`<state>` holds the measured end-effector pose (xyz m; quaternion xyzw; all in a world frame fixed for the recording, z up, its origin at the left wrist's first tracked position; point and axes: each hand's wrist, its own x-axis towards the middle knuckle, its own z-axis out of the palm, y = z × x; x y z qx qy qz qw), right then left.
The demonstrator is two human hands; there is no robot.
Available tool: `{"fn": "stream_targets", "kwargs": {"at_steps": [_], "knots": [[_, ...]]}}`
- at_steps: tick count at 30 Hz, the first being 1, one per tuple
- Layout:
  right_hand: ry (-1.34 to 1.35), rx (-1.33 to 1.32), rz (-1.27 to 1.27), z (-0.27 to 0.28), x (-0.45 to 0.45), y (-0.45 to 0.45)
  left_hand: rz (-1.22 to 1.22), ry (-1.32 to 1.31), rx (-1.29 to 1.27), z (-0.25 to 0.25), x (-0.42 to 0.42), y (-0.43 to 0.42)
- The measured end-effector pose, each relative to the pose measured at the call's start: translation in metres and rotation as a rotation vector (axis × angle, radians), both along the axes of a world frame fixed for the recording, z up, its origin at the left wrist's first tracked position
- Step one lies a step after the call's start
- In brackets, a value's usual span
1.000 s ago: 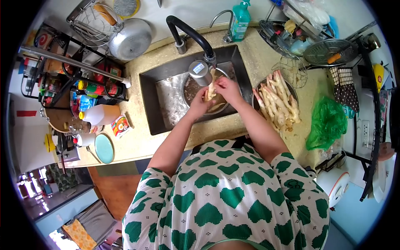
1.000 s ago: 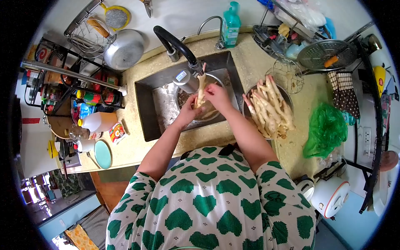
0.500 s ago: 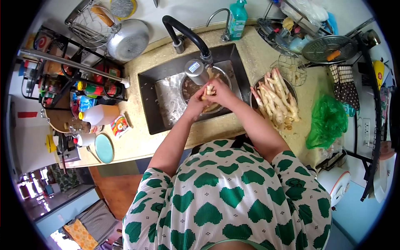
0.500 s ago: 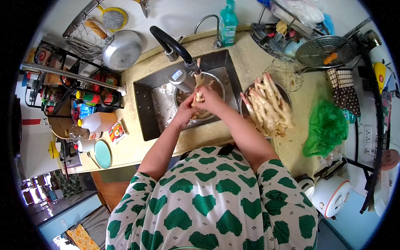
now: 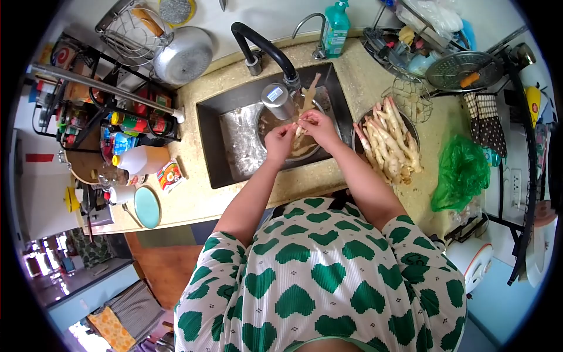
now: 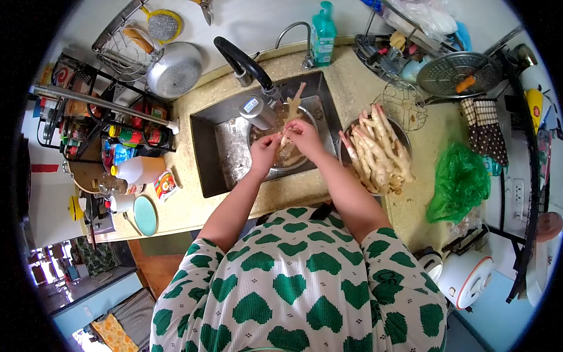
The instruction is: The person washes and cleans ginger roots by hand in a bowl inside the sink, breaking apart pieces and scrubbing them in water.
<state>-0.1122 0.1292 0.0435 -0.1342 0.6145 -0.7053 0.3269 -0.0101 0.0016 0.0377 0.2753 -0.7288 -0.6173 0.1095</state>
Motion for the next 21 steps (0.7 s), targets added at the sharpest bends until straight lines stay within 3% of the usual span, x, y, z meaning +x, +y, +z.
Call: {"fn": "stream_targets", "kwargs": {"at_steps": [2, 5, 9, 12, 15, 16, 17, 19, 21], "knots": [[0.018, 0.033, -0.051, 0.001, 0.002, 0.003, 0.010, 0.005, -0.096, -0.010, -0.007, 0.006], [0.017, 0.052, -0.085, 0.002, 0.001, 0.007, -0.022, -0.151, -0.488, 0.015, -0.016, 0.020], [0.031, 0.064, -0.083, 0.012, 0.001, 0.011, -0.033, -0.032, -0.484, -0.002, -0.022, 0.023], [0.096, 0.038, -0.013, -0.002, -0.002, 0.010, 0.006, -0.242, 0.360, -0.008, -0.026, 0.018], [0.206, -0.012, -0.070, -0.001, -0.002, 0.004, 0.024, -0.190, 0.777, -0.040, -0.032, 0.014], [0.204, 0.000, -0.098, 0.009, -0.005, 0.006, 0.065, -0.169, 0.934, 0.012, -0.021, 0.018], [-0.061, -0.013, -0.137, 0.021, -0.006, 0.013, 0.027, -0.128, 0.965, -0.006, -0.018, 0.007], [-0.170, -0.002, -0.197, 0.025, -0.017, 0.021, -0.044, -0.050, 1.027, -0.057, -0.007, -0.021], [-0.275, -0.066, -0.155, 0.021, -0.020, 0.024, 0.035, -0.146, 0.934, -0.028, 0.005, -0.024]]}}
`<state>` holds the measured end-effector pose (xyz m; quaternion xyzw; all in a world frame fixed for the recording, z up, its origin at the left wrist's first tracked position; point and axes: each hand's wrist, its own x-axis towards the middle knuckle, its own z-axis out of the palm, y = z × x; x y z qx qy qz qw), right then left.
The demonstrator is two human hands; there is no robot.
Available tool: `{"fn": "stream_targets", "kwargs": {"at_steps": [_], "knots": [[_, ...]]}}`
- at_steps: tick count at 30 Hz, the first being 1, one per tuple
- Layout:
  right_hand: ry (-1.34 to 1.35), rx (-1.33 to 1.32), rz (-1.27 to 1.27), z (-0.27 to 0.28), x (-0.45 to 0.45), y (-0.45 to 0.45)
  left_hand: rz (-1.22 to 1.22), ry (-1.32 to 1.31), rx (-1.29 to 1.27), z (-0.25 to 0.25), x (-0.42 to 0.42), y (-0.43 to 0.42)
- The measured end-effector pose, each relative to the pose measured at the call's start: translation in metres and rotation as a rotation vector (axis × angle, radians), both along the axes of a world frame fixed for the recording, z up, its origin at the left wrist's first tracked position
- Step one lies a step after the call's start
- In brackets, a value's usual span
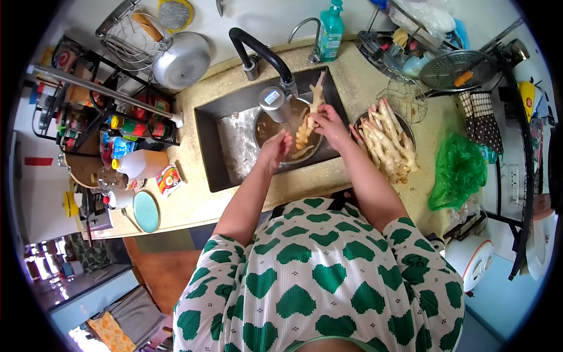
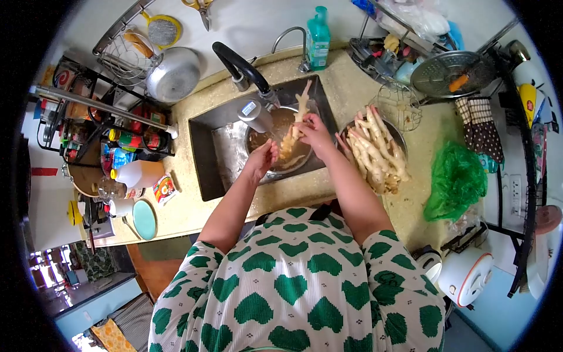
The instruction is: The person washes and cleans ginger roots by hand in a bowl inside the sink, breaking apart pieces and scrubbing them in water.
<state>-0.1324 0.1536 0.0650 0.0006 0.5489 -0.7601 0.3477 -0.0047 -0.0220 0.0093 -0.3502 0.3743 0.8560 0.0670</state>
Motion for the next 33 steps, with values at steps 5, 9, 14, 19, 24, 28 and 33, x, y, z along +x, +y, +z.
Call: {"fn": "stream_targets", "kwargs": {"at_steps": [5, 9, 14, 19, 24, 28, 33], "knots": [[-0.355, -0.247, 0.093, -0.018, 0.015, -0.009, 0.016, 0.135, 0.179, 0.037, 0.002, 0.009], [-0.540, -0.274, 0.298, -0.063, 0.018, -0.027, -0.087, 0.292, 0.327, 0.014, 0.000, 0.014], [-0.468, -0.181, 0.245, -0.018, 0.017, -0.018, 0.346, 0.158, 0.062, 0.018, 0.000, 0.018], [-0.388, 0.021, 0.200, -0.018, 0.010, -0.015, 0.556, 0.272, 0.132, 0.005, -0.002, 0.009], [-0.013, 0.098, 0.071, -0.033, 0.023, -0.041, 0.753, 0.299, 0.270, 0.014, -0.012, 0.022], [0.131, 0.197, -0.133, -0.052, 0.035, -0.067, 0.904, 0.232, 0.351, 0.022, -0.019, 0.045], [-0.059, 0.208, -0.068, -0.058, 0.035, -0.067, 0.893, 0.204, 0.286, 0.022, -0.003, 0.048]]}}
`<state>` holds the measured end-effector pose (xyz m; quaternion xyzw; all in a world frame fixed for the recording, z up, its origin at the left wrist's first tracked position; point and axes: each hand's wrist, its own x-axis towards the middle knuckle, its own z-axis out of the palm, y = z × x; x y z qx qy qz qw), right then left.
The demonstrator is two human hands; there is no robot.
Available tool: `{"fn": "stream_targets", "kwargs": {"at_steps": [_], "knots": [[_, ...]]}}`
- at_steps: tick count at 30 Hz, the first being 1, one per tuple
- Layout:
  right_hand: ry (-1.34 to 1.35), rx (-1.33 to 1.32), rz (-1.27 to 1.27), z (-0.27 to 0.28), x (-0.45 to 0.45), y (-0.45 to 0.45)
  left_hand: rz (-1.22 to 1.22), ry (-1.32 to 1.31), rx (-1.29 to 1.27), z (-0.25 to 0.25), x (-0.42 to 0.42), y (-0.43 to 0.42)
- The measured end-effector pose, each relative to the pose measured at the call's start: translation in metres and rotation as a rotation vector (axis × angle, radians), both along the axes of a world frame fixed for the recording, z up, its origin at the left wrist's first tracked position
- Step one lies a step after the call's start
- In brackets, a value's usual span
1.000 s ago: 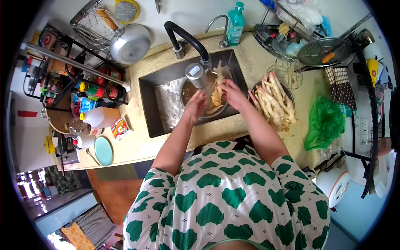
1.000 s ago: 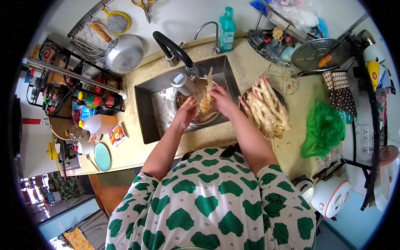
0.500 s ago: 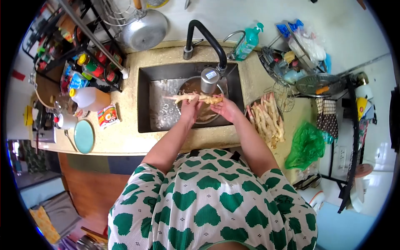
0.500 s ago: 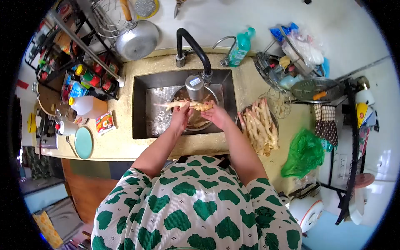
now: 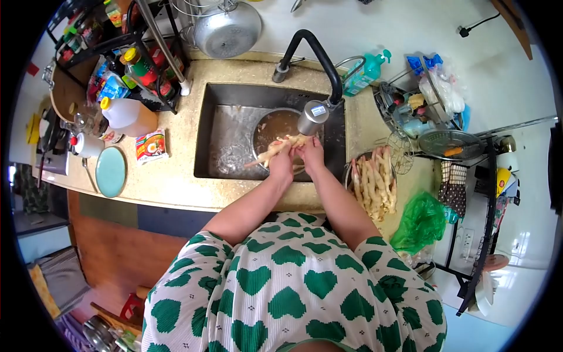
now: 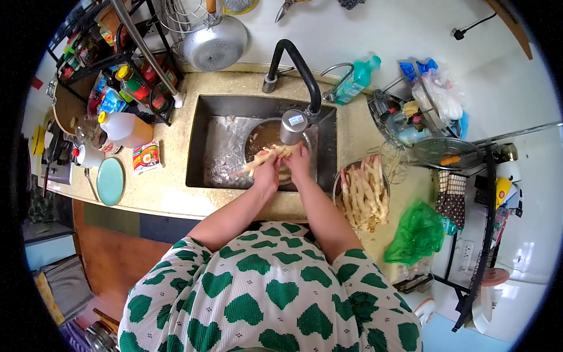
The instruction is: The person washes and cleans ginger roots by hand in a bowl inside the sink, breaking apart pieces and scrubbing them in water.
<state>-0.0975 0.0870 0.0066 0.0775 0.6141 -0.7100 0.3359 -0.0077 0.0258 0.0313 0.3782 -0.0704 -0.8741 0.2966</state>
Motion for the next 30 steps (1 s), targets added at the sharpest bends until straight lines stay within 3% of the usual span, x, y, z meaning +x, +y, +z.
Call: {"fn": "stream_targets", "kwargs": {"at_steps": [5, 8, 11, 12, 16, 19, 23, 27, 30], "knots": [[0.201, 0.067, 0.049, 0.023, 0.032, -0.016, -0.052, -0.009, 0.023, -0.025, 0.014, -0.004], [0.353, 0.407, -0.014, -0.041, -0.004, -0.012, -0.039, -0.030, 0.037, 0.012, 0.017, 0.014], [-0.053, 0.078, 0.014, 0.030, 0.017, -0.015, -0.026, -0.028, 0.016, 0.005, 0.023, 0.002], [-0.059, -0.116, -0.069, 0.004, 0.018, -0.023, 0.024, 0.008, 0.031, -0.012, 0.023, -0.001], [0.094, -0.125, -0.017, 0.012, 0.037, -0.028, -0.096, -0.022, 0.064, -0.009, 0.033, -0.012], [0.141, 0.082, -0.073, 0.002, 0.016, -0.028, -0.084, -0.061, -0.046, 0.014, 0.034, 0.002], [0.079, 0.281, 0.136, 0.036, -0.005, -0.006, -0.171, -0.004, -0.126, 0.024, 0.041, -0.013], [-0.338, 0.049, 0.157, 0.013, -0.020, 0.017, -0.384, -0.181, -0.336, -0.006, 0.047, -0.052], [-0.491, -0.102, 0.288, 0.027, -0.014, 0.021, -0.540, -0.123, -0.388, -0.012, 0.044, -0.061]]}}
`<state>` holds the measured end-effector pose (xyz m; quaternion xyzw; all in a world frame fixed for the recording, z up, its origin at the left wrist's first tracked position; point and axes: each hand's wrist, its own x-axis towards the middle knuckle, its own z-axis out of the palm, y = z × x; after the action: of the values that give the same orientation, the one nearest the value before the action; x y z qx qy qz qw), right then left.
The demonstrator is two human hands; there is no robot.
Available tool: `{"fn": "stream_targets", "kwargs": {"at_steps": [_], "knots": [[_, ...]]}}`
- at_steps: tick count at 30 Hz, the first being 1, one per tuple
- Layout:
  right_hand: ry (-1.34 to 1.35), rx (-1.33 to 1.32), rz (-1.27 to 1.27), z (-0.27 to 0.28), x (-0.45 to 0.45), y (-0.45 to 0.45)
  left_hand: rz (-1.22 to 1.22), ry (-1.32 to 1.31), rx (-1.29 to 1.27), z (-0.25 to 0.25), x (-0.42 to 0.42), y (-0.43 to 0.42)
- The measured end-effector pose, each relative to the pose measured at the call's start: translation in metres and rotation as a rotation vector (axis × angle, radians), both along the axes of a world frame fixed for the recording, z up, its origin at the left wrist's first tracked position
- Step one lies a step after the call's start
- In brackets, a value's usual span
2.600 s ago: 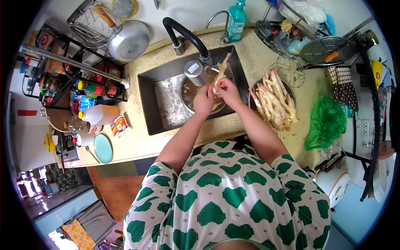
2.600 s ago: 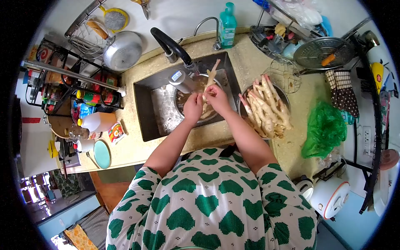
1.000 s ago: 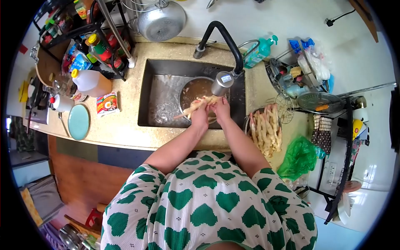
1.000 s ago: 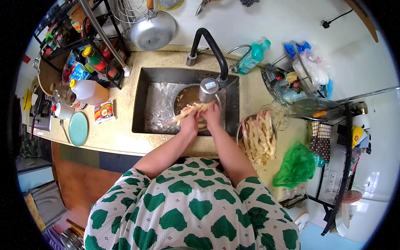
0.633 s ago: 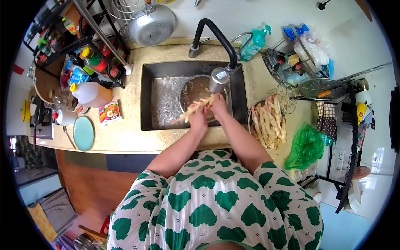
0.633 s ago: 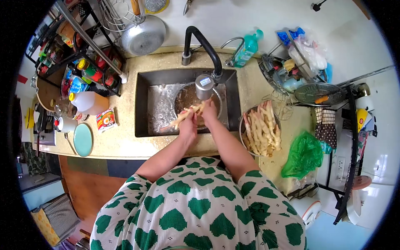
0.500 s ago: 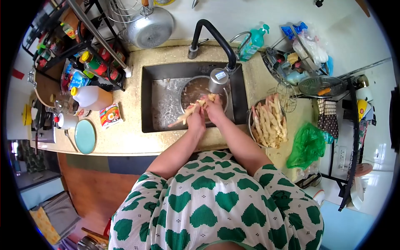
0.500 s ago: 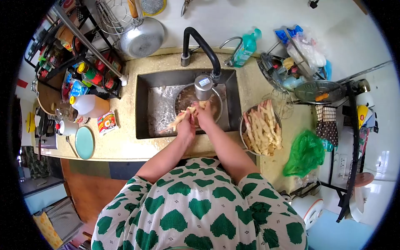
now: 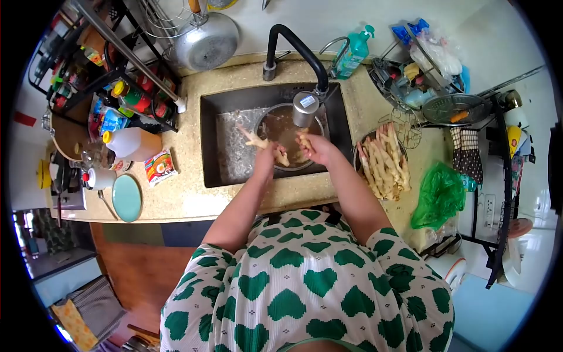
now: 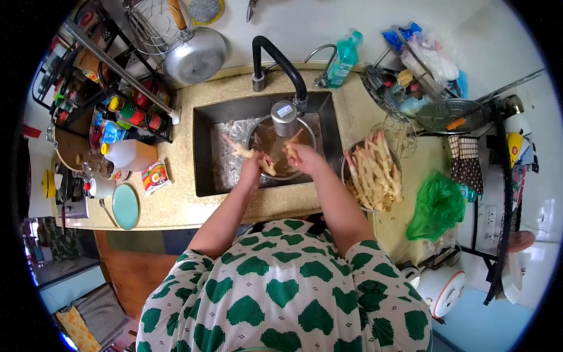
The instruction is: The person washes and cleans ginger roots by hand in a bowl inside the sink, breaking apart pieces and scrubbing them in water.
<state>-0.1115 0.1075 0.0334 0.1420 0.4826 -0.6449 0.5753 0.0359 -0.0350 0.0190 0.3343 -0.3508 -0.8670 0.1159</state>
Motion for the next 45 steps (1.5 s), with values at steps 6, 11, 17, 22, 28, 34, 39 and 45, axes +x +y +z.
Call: {"fn": "stream_targets", "kwargs": {"at_steps": [6, 11, 17, 22, 28, 34, 39, 45], "knots": [[0.539, -0.039, 0.196, -0.002, 0.006, 0.007, -0.320, -0.006, 0.011, 0.028, -0.015, 0.004], [0.729, 0.193, 0.243, 0.032, 0.001, 0.003, -0.305, -0.091, -0.022, 0.010, -0.035, 0.011], [0.563, 0.022, -0.135, 0.027, 0.007, 0.003, -0.065, 0.045, 0.012, 0.024, -0.049, 0.029], [0.721, 0.059, -0.085, 0.005, 0.000, 0.018, -0.052, -0.062, -0.441, 0.023, -0.050, 0.033], [0.786, 0.109, -0.059, 0.019, 0.011, 0.022, -0.122, -0.274, -0.876, 0.001, -0.052, 0.020], [1.218, 0.170, -0.018, 0.033, 0.000, 0.027, -0.047, -0.083, 0.266, -0.012, -0.060, 0.042], [0.970, -0.012, -0.053, 0.022, -0.006, 0.029, -0.393, 0.016, 0.284, 0.017, -0.055, 0.040], [1.004, -0.009, 0.003, -0.014, -0.003, 0.015, -0.320, -0.076, 0.103, 0.014, -0.043, 0.038]]}}
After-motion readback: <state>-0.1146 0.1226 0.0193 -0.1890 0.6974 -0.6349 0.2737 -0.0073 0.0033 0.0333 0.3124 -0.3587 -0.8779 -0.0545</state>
